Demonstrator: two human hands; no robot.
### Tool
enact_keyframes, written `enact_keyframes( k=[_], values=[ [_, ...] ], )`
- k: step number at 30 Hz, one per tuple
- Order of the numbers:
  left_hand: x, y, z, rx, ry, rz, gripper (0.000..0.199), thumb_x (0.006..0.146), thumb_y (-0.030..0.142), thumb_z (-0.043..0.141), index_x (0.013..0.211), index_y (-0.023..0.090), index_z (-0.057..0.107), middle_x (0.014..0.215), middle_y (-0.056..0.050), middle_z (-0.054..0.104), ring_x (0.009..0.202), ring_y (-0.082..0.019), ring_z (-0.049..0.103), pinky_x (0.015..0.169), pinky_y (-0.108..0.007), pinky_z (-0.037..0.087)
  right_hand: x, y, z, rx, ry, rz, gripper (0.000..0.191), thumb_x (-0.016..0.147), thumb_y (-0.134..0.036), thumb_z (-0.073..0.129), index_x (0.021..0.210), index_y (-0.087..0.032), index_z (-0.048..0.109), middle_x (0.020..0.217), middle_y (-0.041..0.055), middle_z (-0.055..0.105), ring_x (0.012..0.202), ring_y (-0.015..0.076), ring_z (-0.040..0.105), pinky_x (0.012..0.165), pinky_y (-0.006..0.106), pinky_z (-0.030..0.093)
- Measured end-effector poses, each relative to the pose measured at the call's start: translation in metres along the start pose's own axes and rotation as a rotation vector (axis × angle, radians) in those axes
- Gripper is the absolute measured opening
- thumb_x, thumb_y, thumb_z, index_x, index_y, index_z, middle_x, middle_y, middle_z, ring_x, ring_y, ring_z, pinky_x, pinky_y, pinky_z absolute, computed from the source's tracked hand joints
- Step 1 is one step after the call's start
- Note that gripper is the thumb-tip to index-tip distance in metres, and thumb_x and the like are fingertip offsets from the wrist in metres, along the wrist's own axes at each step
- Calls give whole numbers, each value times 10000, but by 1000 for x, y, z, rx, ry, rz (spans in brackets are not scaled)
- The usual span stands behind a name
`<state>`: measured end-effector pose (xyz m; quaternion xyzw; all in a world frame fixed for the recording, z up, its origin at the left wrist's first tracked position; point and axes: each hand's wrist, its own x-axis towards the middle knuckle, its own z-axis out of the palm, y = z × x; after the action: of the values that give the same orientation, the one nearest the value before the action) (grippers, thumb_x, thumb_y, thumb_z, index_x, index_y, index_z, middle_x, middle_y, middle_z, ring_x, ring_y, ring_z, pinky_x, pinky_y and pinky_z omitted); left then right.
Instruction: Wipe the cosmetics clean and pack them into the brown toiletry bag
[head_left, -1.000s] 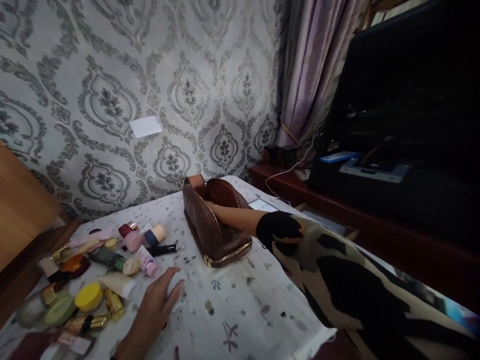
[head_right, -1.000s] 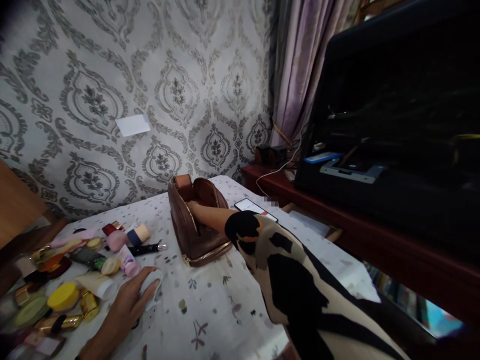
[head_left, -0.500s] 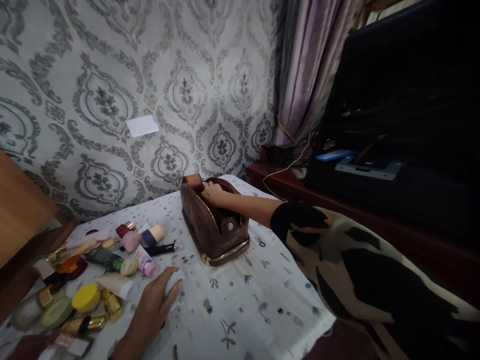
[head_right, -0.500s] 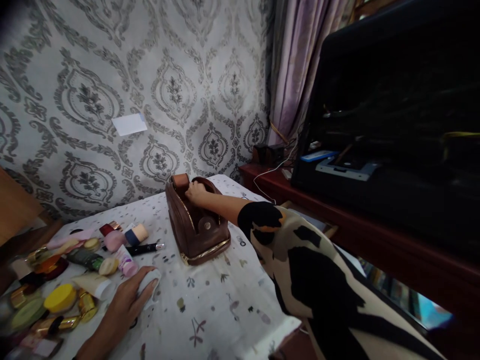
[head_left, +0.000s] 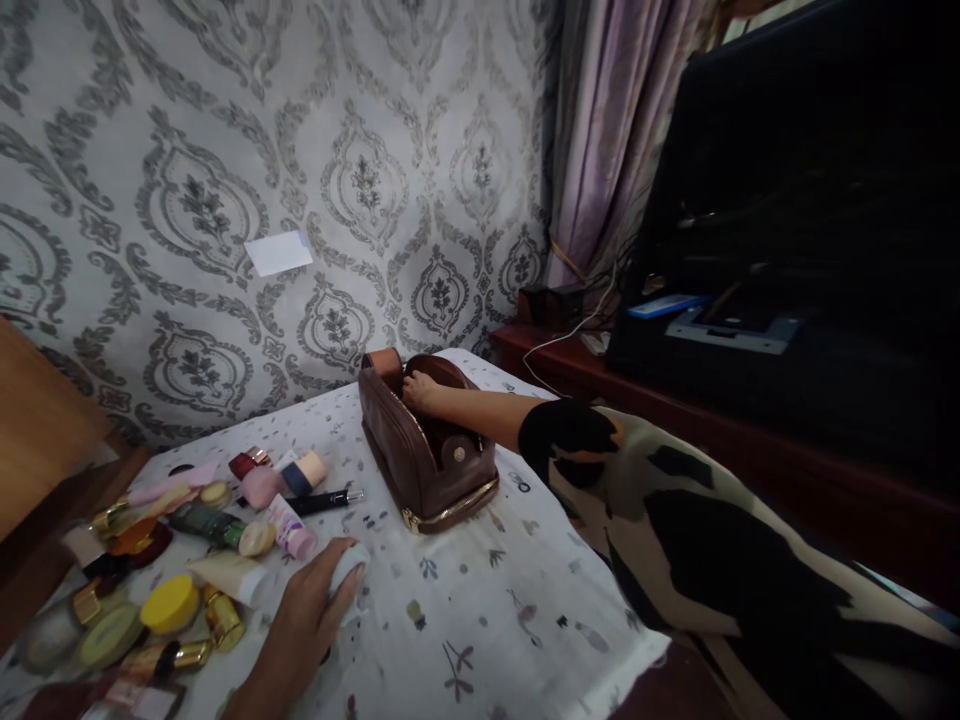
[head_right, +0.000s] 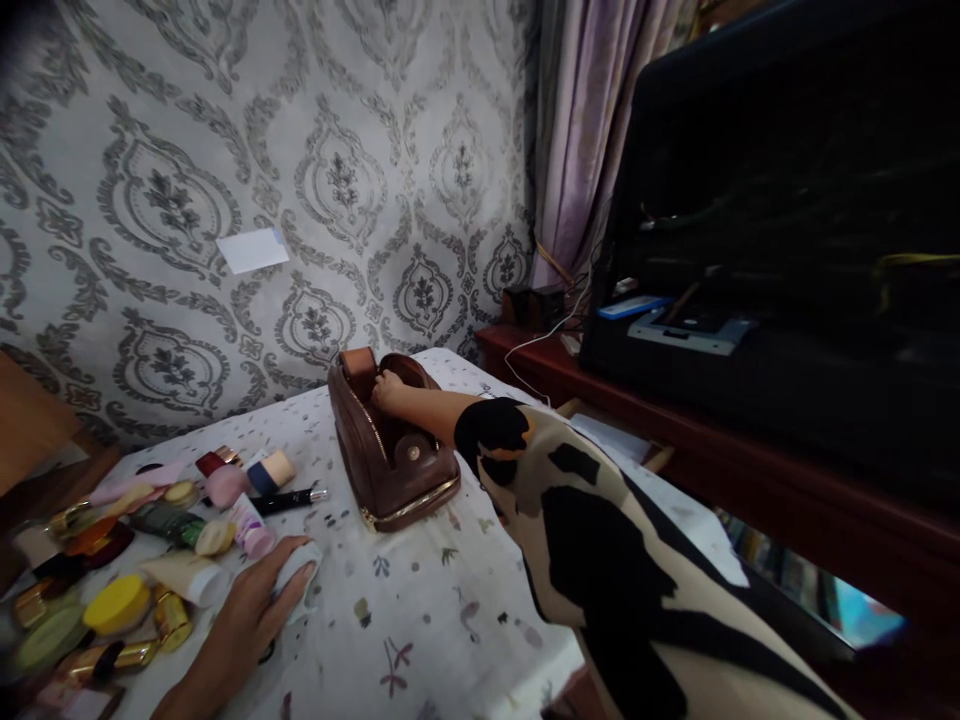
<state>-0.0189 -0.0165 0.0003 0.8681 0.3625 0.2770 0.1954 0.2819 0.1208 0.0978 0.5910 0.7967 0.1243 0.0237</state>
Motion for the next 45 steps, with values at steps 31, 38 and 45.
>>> enact_keyframes(
  k=[31,38,45],
  values=[
    [1,12,-4,137,13,-64,238,989,308,462,1168,189,565,1014,-79,722,926,-228,690,798,-321,519,-112,-141,-34,770,721,-473,202,1001,-193,457,1085,-169,639,1161,127,671,1088,220,619,948,389,521],
    [4,-1,-16,251,53,-177,87,951,226,495,967,188,572,952,-88,715,880,-242,684,763,-325,498,-82,-187,35,688,324,3,383,992,-371,463,1250,-141,626,1434,240,502,1350,380,463,1037,570,428],
    [5,-3,-20,292,62,-226,107,940,218,513,1025,195,574,1003,-89,723,910,-239,687,768,-318,505,-66,-199,54,845,296,-55,361,1024,-305,327,1106,-164,649,1150,151,659,1109,276,616,960,428,491]
  ],
)
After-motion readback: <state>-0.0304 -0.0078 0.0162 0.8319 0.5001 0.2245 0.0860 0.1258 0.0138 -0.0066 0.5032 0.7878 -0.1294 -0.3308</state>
